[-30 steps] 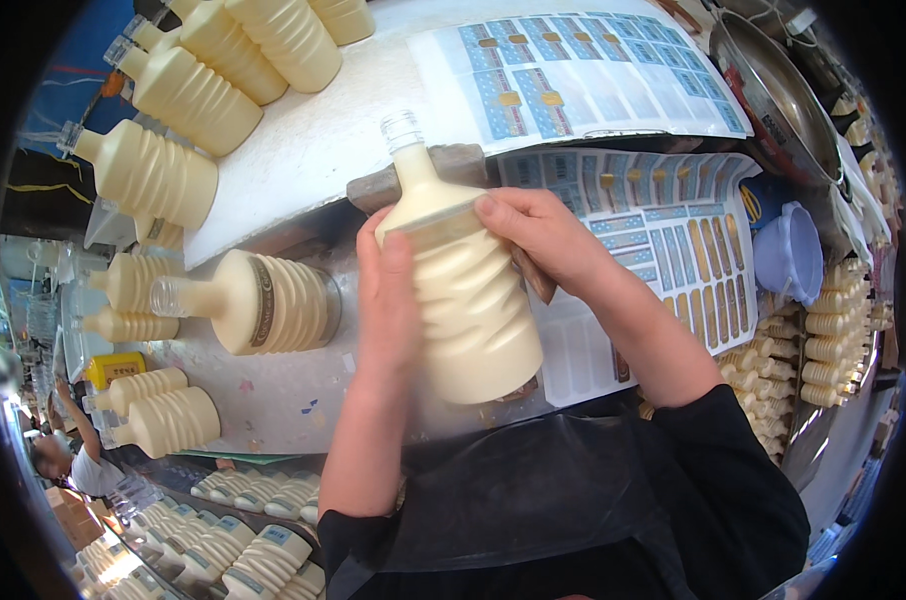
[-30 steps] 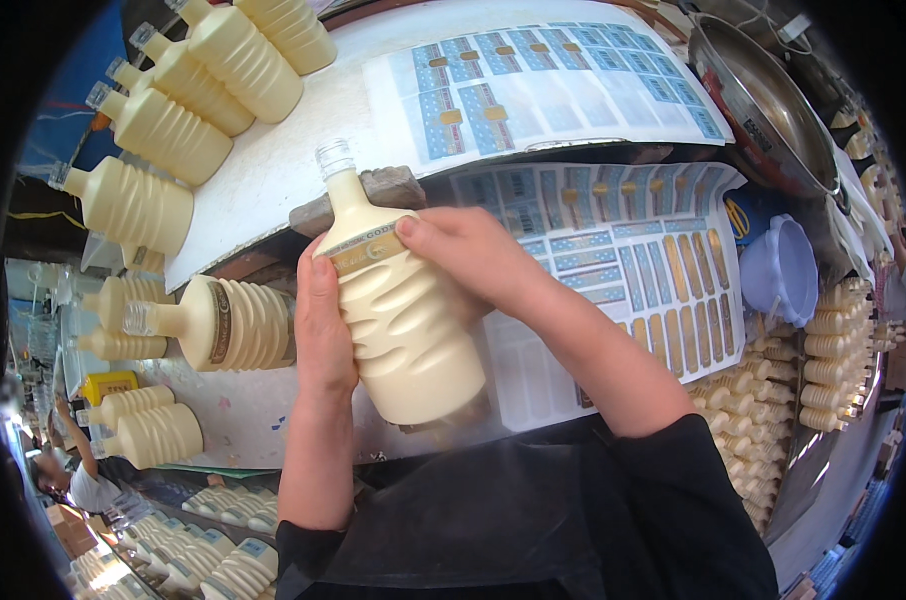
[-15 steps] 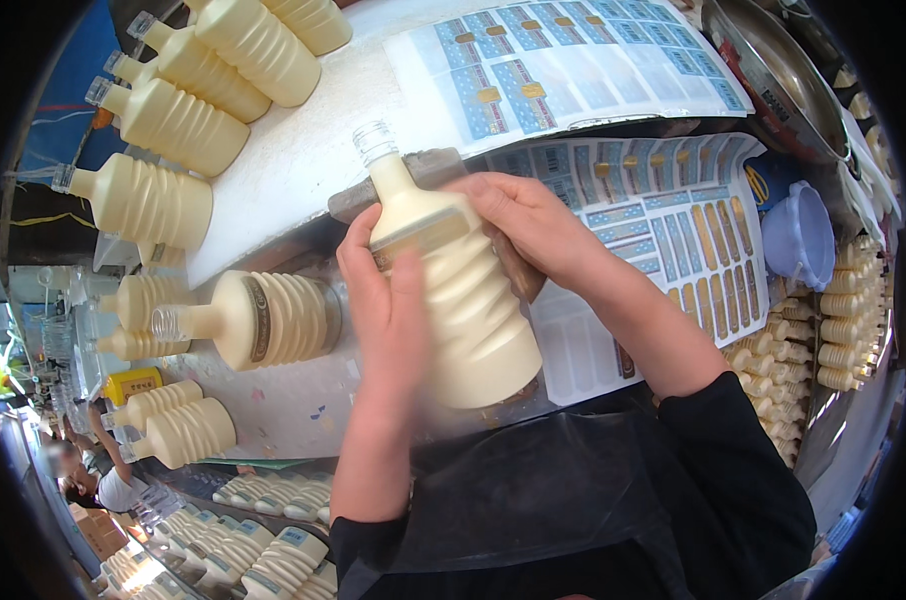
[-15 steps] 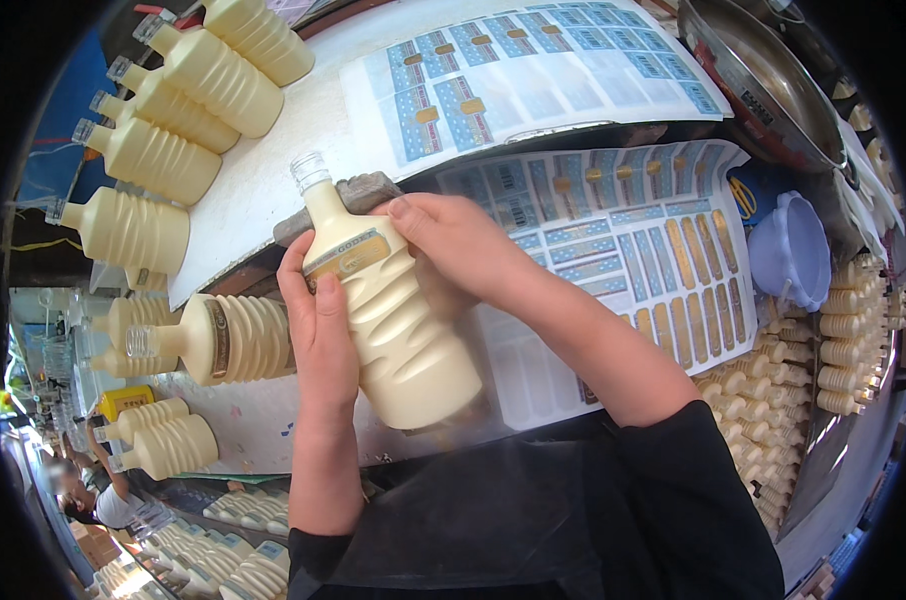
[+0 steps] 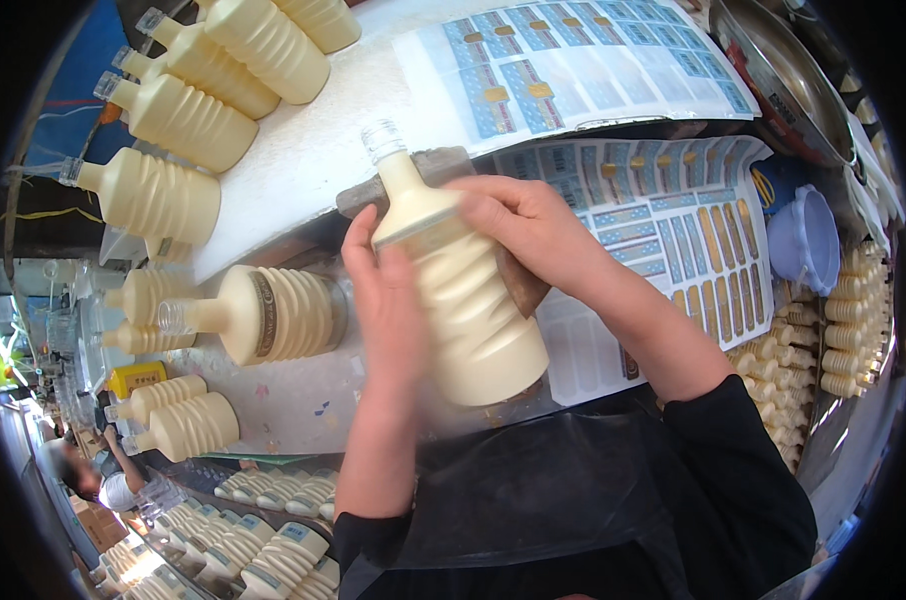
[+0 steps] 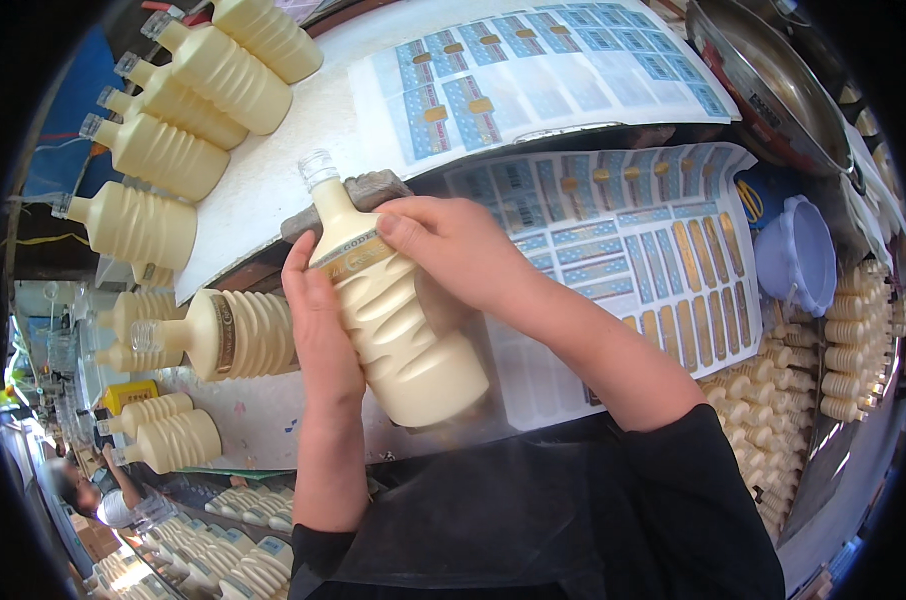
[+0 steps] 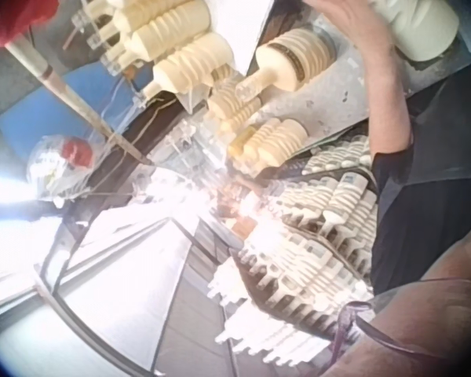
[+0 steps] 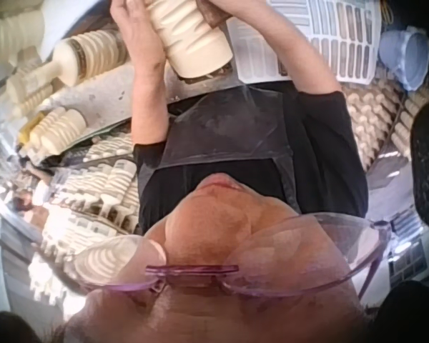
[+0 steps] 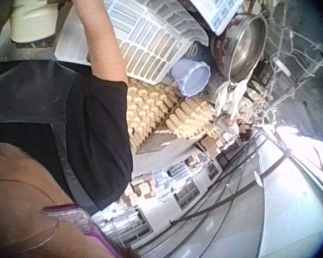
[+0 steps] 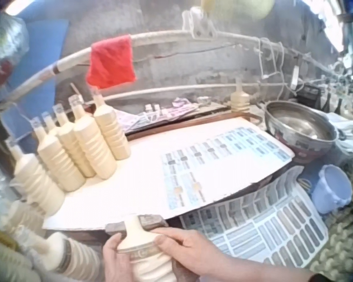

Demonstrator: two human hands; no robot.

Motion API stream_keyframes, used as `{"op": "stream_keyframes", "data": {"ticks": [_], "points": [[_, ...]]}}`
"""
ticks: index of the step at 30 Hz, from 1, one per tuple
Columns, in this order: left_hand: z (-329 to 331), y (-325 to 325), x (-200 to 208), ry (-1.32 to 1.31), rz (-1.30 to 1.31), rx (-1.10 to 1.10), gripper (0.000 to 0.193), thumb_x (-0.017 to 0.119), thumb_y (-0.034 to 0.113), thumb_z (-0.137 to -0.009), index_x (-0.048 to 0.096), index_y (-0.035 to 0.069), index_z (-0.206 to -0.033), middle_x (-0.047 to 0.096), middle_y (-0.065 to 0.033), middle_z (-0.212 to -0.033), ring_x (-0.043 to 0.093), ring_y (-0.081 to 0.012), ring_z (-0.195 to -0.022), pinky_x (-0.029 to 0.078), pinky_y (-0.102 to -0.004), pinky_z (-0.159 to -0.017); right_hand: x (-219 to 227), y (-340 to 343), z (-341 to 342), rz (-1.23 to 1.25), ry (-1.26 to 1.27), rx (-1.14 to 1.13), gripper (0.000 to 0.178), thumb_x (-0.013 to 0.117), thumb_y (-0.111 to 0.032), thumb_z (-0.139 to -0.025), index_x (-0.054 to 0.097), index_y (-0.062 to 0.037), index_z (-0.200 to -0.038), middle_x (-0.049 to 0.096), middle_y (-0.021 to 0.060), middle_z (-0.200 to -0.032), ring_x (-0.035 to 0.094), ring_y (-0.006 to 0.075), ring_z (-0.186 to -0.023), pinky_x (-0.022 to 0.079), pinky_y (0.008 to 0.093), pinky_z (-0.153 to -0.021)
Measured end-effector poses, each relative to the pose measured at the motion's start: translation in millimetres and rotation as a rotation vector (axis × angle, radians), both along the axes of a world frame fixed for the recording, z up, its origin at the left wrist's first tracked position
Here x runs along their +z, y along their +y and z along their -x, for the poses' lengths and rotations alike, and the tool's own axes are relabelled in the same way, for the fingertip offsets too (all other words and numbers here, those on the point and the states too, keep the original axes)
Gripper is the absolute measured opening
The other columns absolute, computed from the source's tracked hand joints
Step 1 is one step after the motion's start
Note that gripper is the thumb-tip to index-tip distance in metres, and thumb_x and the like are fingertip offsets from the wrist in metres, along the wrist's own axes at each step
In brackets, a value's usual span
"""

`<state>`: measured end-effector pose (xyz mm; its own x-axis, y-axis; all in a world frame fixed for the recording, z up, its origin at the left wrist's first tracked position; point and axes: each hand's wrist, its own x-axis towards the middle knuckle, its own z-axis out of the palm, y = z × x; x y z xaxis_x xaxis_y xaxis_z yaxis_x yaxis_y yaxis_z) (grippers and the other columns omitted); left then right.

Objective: The person applies rectangular labels to the sides of cream-colored plastic bottles. They peel each label from a sheet, align it on the bottle, and smooth it down with their fingers. Finished bottles are placed on a nearby metal table.

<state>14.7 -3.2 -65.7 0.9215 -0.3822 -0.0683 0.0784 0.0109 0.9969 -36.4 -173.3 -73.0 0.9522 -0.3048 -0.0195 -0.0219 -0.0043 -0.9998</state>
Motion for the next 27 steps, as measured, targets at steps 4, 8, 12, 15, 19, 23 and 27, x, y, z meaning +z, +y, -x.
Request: {"op": "stream_keyframes", "data": {"ticks": [4, 8, 12, 15, 19, 23, 27], "points": [[-4.0, 1.3, -1.2, 0.210, 0.114, 0.001, 0.046, 0.039, 0.035, -0.113, 0.049, 0.000, -0.140, 0.060, -0.0124, -0.127, 0.060, -0.0181, -0.114, 0.048, -0.0340, -0.101, 19.6, 0.8, 2.9, 0.081, 0.103, 0.005, 0.044, 0.062, -0.039, -0.102, 0.072, -0.0007, -0.121, 0.077, 0.0150, -0.099, 0.073, 0.0222, -0.090, 0.055, 0.0343, -0.085], [-4.6, 1.3, -3.5, 0.223, 0.156, 0.009, 0.044, 0.037, 0.035, -0.114, 0.053, 0.000, -0.136, 0.063, -0.0120, -0.125, 0.061, -0.0179, -0.113, 0.049, -0.0350, -0.101, 12.3, 6.9, 1.8, 0.076, 0.066, -0.041, 0.045, 0.063, -0.040, -0.100, 0.073, -0.0011, -0.119, 0.077, 0.0149, -0.098, 0.072, 0.0217, -0.089, 0.055, 0.0343, -0.084], [-7.8, 3.7, -9.2, 0.210, 0.125, -0.011, 0.046, 0.034, 0.036, -0.115, 0.053, 0.001, -0.138, 0.064, -0.0122, -0.129, 0.063, -0.0205, -0.117, 0.051, -0.0373, -0.103, 15.1, 3.8, 3.8, -0.008, 0.081, 0.019, 0.042, 0.062, -0.032, -0.104, 0.071, 0.0024, -0.125, 0.074, 0.0083, -0.111, 0.066, 0.0114, -0.100, 0.054, 0.0286, -0.089], [-7.6, 2.9, -2.6, 0.362, 0.298, -0.027, 0.048, 0.034, 0.038, -0.115, 0.052, 0.001, -0.139, 0.063, -0.0119, -0.130, 0.062, -0.0206, -0.119, 0.050, -0.0375, -0.105, 7.3, -4.8, 4.4, -0.058, 0.144, 0.017, 0.039, 0.057, -0.031, -0.106, 0.072, 0.0008, -0.123, 0.073, 0.0070, -0.115, 0.065, 0.0105, -0.102, 0.051, 0.0276, -0.093], [-8.9, 10.0, -13.2, 0.488, 0.409, -0.094, 0.047, 0.038, 0.037, -0.113, 0.047, 0.002, -0.143, 0.061, -0.0121, -0.132, 0.060, -0.0188, -0.122, 0.047, -0.0359, -0.108, 30.4, -27.8, 9.5, -0.345, -0.022, -0.072, 0.032, 0.061, -0.025, -0.101, 0.071, 0.0009, -0.117, 0.072, 0.0064, -0.105, 0.065, 0.0120, -0.099, 0.052, 0.0288, -0.087], [2.7, 6.5, 8.8, 0.245, 0.168, -0.096, 0.047, 0.041, 0.036, -0.113, 0.045, 0.002, -0.145, 0.061, -0.0128, -0.131, 0.061, -0.0186, -0.120, 0.049, -0.0357, -0.106, 48.7, 0.2, -7.2, 0.032, -0.200, -0.258, 0.037, 0.068, -0.014, -0.093, 0.058, 0.0019, -0.124, 0.072, 0.0117, -0.109, 0.068, 0.0192, -0.102, 0.054, 0.0353, -0.093], [-1.4, 4.2, 4.3, 0.195, 0.105, -0.064, 0.045, 0.039, 0.035, -0.114, 0.047, 0.002, -0.143, 0.061, -0.0123, -0.132, 0.062, -0.0183, -0.118, 0.051, -0.0359, -0.103, 55.3, 45.4, -13.4, 0.604, -0.270, -0.176, 0.029, 0.058, -0.010, -0.099, 0.055, -0.0023, -0.127, 0.068, 0.0166, -0.110, 0.068, 0.0295, -0.100, 0.053, 0.0391, -0.089]]}}
